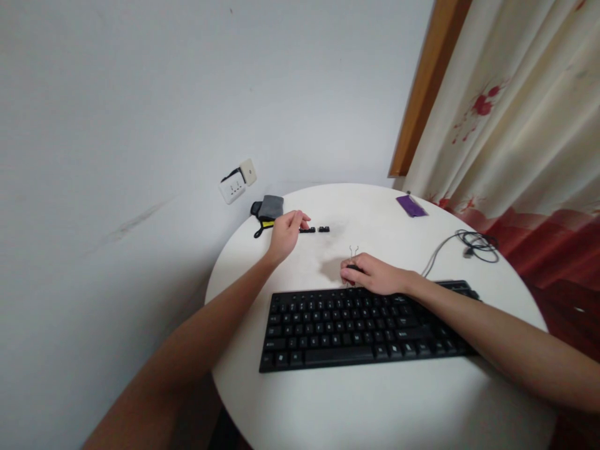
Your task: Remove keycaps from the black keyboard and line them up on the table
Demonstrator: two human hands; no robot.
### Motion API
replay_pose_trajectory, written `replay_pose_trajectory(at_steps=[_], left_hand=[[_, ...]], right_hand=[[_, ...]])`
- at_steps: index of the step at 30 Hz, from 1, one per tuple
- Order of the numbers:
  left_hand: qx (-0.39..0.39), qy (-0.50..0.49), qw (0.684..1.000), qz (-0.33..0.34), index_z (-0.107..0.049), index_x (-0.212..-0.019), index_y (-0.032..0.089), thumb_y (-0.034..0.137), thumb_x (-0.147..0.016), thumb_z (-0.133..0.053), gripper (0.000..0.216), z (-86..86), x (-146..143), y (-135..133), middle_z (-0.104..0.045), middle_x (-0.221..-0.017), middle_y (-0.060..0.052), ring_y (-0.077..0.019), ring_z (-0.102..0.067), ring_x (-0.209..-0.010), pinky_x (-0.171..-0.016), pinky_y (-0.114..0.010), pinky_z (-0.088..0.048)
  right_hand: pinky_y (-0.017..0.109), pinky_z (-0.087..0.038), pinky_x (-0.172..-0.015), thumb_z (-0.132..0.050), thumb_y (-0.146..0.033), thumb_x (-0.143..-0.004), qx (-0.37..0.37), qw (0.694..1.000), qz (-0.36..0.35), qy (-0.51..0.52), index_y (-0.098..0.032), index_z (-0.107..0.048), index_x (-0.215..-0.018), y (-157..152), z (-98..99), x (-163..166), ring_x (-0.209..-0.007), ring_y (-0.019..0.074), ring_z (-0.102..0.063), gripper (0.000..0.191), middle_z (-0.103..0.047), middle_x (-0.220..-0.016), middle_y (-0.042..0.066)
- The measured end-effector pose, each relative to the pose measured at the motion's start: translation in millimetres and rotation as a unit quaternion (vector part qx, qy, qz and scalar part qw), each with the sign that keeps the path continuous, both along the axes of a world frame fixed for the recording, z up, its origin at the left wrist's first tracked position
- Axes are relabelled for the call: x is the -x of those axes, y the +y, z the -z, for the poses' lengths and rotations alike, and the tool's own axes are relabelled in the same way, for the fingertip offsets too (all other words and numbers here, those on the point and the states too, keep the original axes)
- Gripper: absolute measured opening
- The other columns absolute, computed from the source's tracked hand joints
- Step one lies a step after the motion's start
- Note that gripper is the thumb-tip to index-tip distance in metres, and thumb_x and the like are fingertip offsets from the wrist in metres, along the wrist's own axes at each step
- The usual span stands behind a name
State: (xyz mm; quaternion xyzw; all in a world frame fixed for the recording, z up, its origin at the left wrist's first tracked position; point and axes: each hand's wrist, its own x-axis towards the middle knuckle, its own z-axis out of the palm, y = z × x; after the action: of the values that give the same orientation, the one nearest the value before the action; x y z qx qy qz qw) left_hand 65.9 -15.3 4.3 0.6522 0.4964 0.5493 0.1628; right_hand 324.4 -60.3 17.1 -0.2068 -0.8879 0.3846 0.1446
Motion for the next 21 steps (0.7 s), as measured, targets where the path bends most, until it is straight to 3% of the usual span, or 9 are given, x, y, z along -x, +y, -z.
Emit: replay_pose_trajectory(at_steps=[3,7,13,18,21], left_hand=[[-0.005,0.002,1.000,0.003,-0.069,-0.079,0.015,0.042,-0.096,-0.042,0.041,-0.1,-0.6,-0.2,-0.064,-0.066,-0.003,-0.0130,-0.056,-0.062,-0.059,-0.025,-0.041],[-0.005,0.003,1.000,0.010,-0.069,-0.080,0.015,0.042,-0.096,-0.042,0.042,1.2,-0.7,0.9,-0.064,-0.066,-0.003,-0.0130,-0.057,-0.062,-0.060,-0.025,-0.041],[-0.007,-0.004,1.000,0.026,-0.069,-0.079,0.015,0.045,-0.096,-0.042,0.043,-1.2,-1.3,-0.6,-0.065,-0.066,-0.004,-0.0137,-0.057,-0.063,-0.061,-0.026,-0.043],[0.035,0.053,0.991,0.118,-0.069,-0.091,0.016,0.042,-0.092,-0.053,0.030,-6.4,-10.3,-11.5,-0.070,-0.083,-0.006,-0.0163,-0.063,-0.078,-0.070,-0.027,-0.047],[0.069,0.134,0.968,0.200,-0.068,-0.100,0.019,0.039,-0.087,-0.062,0.024,-6.4,-19.7,-20.2,-0.071,-0.097,-0.006,-0.0175,-0.064,-0.086,-0.072,-0.027,-0.048]], right_hand=[[0.027,-0.045,-0.066,-0.039,-0.041,-0.099,0.055,0.998,0.016,0.007,-0.015,-0.065,-0.079,1.5,5.8,0.3,-0.065,0.0135,-0.056,0.042,-0.064,-0.071,0.004],[0.026,-0.044,-0.058,-0.039,-0.049,-0.098,0.102,0.993,0.056,0.013,-0.014,-0.067,-0.072,4.3,13.9,2.9,-0.056,0.0120,-0.053,0.051,-0.062,-0.061,0.003],[0.023,-0.038,-0.045,-0.043,-0.062,-0.092,0.226,0.962,0.134,0.072,-0.013,-0.066,-0.069,15.5,22.5,8.5,-0.045,0.0100,-0.051,0.059,-0.061,-0.054,0.004],[0.024,-0.042,-0.048,-0.045,-0.065,-0.089,0.225,0.927,0.244,0.172,-0.012,-0.064,-0.073,26.3,26.4,11.7,-0.047,0.0103,-0.053,0.058,-0.063,-0.058,0.004],[0.024,-0.044,-0.050,-0.049,-0.064,-0.089,0.236,0.911,0.279,0.190,-0.012,-0.064,-0.073,30.0,30.3,12.0,-0.050,0.0118,-0.056,0.056,-0.062,-0.059,0.005]])
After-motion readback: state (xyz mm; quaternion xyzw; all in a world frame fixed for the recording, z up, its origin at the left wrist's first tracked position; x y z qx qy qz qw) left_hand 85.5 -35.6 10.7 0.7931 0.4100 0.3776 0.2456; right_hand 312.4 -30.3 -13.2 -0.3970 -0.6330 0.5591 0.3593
